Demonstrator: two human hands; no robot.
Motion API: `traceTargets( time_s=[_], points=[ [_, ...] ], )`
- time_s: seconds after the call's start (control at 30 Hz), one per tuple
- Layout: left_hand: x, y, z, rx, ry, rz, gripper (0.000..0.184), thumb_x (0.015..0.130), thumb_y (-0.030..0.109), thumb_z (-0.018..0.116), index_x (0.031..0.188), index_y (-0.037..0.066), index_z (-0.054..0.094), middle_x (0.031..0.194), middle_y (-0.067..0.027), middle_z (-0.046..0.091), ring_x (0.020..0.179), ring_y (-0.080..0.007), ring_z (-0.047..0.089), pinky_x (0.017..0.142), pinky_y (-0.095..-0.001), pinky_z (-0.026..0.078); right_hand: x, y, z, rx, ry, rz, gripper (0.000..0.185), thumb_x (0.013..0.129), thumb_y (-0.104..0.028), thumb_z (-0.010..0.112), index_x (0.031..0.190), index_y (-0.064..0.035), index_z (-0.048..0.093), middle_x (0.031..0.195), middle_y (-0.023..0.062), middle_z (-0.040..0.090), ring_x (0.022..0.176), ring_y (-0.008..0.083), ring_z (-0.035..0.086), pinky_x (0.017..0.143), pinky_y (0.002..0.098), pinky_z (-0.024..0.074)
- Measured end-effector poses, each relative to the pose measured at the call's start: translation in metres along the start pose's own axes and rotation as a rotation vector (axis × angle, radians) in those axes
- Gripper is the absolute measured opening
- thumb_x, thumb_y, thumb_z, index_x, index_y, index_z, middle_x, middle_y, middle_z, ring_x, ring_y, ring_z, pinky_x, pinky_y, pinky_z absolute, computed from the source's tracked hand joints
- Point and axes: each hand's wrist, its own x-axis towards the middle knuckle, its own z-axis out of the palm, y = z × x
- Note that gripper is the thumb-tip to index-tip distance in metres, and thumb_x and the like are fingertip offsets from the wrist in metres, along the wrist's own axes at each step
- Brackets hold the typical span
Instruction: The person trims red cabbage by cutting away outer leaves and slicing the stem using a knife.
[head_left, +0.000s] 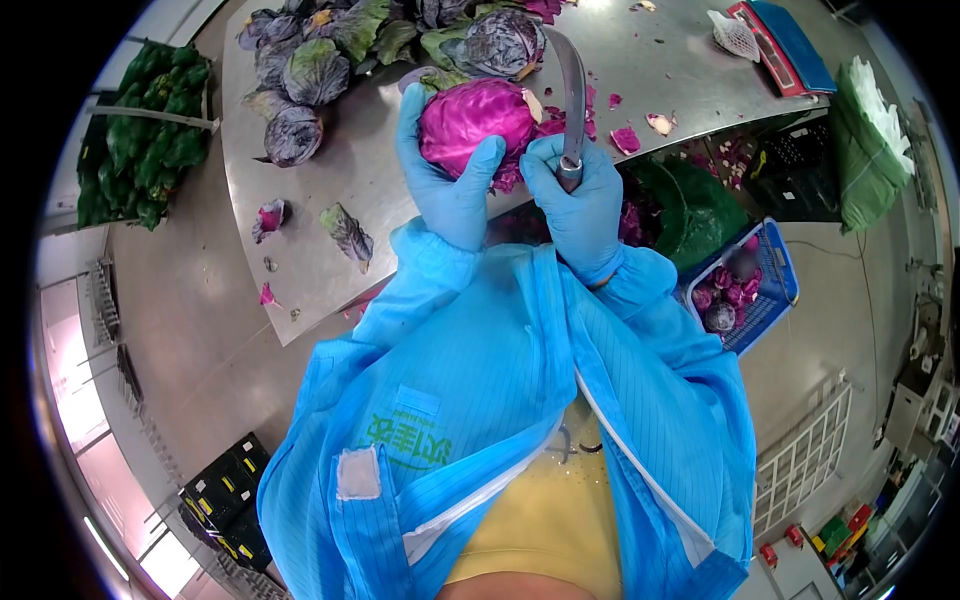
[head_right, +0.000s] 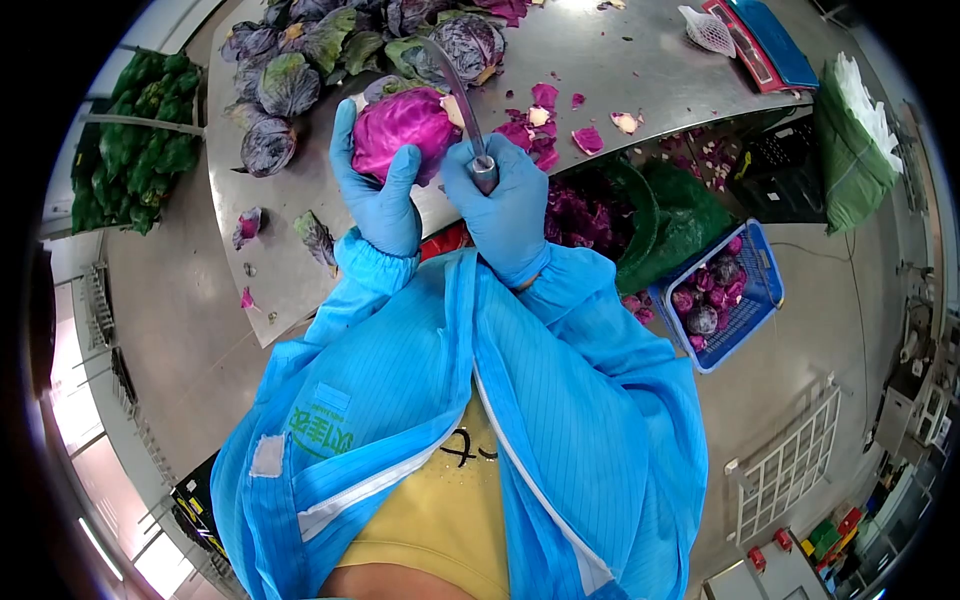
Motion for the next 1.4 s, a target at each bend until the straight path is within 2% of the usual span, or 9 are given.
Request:
traceTargets(
  time_s=[0.2, 0.3, 0.57, 0.8, 1.0, 1.1, 1.17, 1.3, 1.4],
  points=[
    [0.0, -0.002, -0.003, -0.033, 0.011, -0.05, 0.082, 0.073, 0.014, 0.078, 0.138, 0.001, 0.029, 0.14, -0.0113, 0.034, 0.125, -0.0218, 0.038, 0.106, -0.034, 0.034, 0.0, -0.004, -0.005, 0.329, -0.09, 0.209, 0.005, 0.08, -0.005, 0.063, 0.082, -0.0017, 0.059, 0.069, 0.0013, 0.057, 0.065, 0.008, 0.056, 0.059, 0.0237, 0.0449],
    [0.0, 0.001, 0.001, -0.037, 0.003, -0.053, 0.08, 0.074, 0.014, 0.076, 0.138, 0.001, 0.029, 0.14, -0.0113, 0.034, 0.125, -0.0217, 0.039, 0.105, -0.034, 0.034, -0.001, -0.006, -0.001, 0.176, -0.044, 0.061, 0.006, 0.08, -0.004, 0.063, 0.083, -0.0015, 0.059, 0.071, 0.0015, 0.058, 0.065, 0.0078, 0.056, 0.059, 0.0232, 0.0445],
    [0.001, 0.002, 0.003, -0.016, 0.006, -0.061, 0.079, 0.075, 0.014, 0.076, 0.137, 0.001, 0.03, 0.14, -0.0114, 0.035, 0.125, -0.0219, 0.039, 0.105, -0.0346, 0.035, 0.001, -0.016, -0.007, 0.255, -0.049, 0.191, 0.005, 0.079, -0.001, 0.062, 0.084, 0.0001, 0.06, 0.072, 0.0045, 0.062, 0.065, 0.0092, 0.058, 0.059, 0.0233, 0.0459],
    [0.005, 0.004, 0.007, -0.125, 0.058, -0.111, 0.067, 0.08, 0.012, 0.072, 0.135, 0.001, 0.034, 0.125, -0.012, 0.046, 0.11, -0.0192, 0.051, 0.096, -0.0321, 0.043, 0.005, -0.008, -0.015, 0.28, 0.074, 0.133, 0.006, 0.078, 0.0, 0.064, 0.082, -0.0024, 0.06, 0.069, 0.0013, 0.059, 0.061, 0.007, 0.053, 0.057, 0.0214, 0.0436],
    [0.006, 0.003, 0.01, -0.243, 0.069, -0.211, 0.063, 0.081, 0.011, 0.07, 0.133, 0.002, 0.036, 0.122, -0.0114, 0.049, 0.108, -0.019, 0.052, 0.095, -0.0324, 0.044, 0.005, -0.001, -0.015, 0.118, 0.115, -0.161, 0.011, 0.079, 0.002, 0.067, 0.085, -0.0027, 0.059, 0.074, -0.0018, 0.056, 0.063, 0.0034, 0.047, 0.056, 0.0189, 0.0388],
    [0.006, 0.0, 0.008, -0.318, 0.079, -0.329, 0.058, 0.082, 0.012, 0.069, 0.13, 0.003, 0.039, 0.119, -0.0106, 0.052, 0.106, -0.0187, 0.054, 0.092, -0.0323, 0.047, 0.016, -0.002, -0.021, -0.086, -0.025, -0.327, 0.026, 0.072, 0.008, 0.067, 0.094, -0.0053, 0.064, 0.076, -0.0015, 0.052, 0.065, 0.0062, 0.045, 0.057, 0.0198, 0.0379],
    [0.005, -0.005, 0.004, -0.274, 0.039, -0.466, 0.042, 0.09, 0.024, 0.058, 0.126, 0.007, 0.044, 0.115, -0.0082, 0.056, 0.1, -0.0227, 0.059, 0.078, -0.0414, 0.054, 0.024, -0.001, -0.027, -0.283, -0.145, -0.491, 0.042, 0.066, 0.01, 0.066, 0.102, -0.0118, 0.067, 0.079, 0.0022, 0.052, 0.069, 0.012, 0.048, 0.058, 0.0228, 0.0401],
    [0.005, 0.002, 0.005, -0.251, 0.029, -0.658, 0.036, 0.092, 0.032, 0.054, 0.121, 0.01, 0.048, 0.111, -0.0077, 0.058, 0.093, -0.0234, 0.062, 0.067, -0.0429, 0.056, 0.041, -0.007, -0.029, -0.361, -0.187, -0.671, 0.039, 0.067, 0.008, 0.066, 0.101, -0.0117, 0.068, 0.083, 0.0036, 0.054, 0.074, 0.0147, 0.052, 0.059, 0.0244, 0.0422],
    [0.006, -0.003, 0.004, -0.418, -0.007, -0.767, 0.037, 0.09, 0.031, 0.059, 0.119, 0.008, 0.051, 0.1, -0.0038, 0.063, 0.084, -0.0159, 0.065, 0.071, -0.0306, 0.055, 0.05, -0.001, -0.034, -0.283, -0.326, -0.674, 0.037, 0.067, 0.007, 0.066, 0.099, -0.0117, 0.068, 0.088, 0.0056, 0.055, 0.081, 0.0183, 0.055, 0.059, 0.0266, 0.0448]
  ],
)
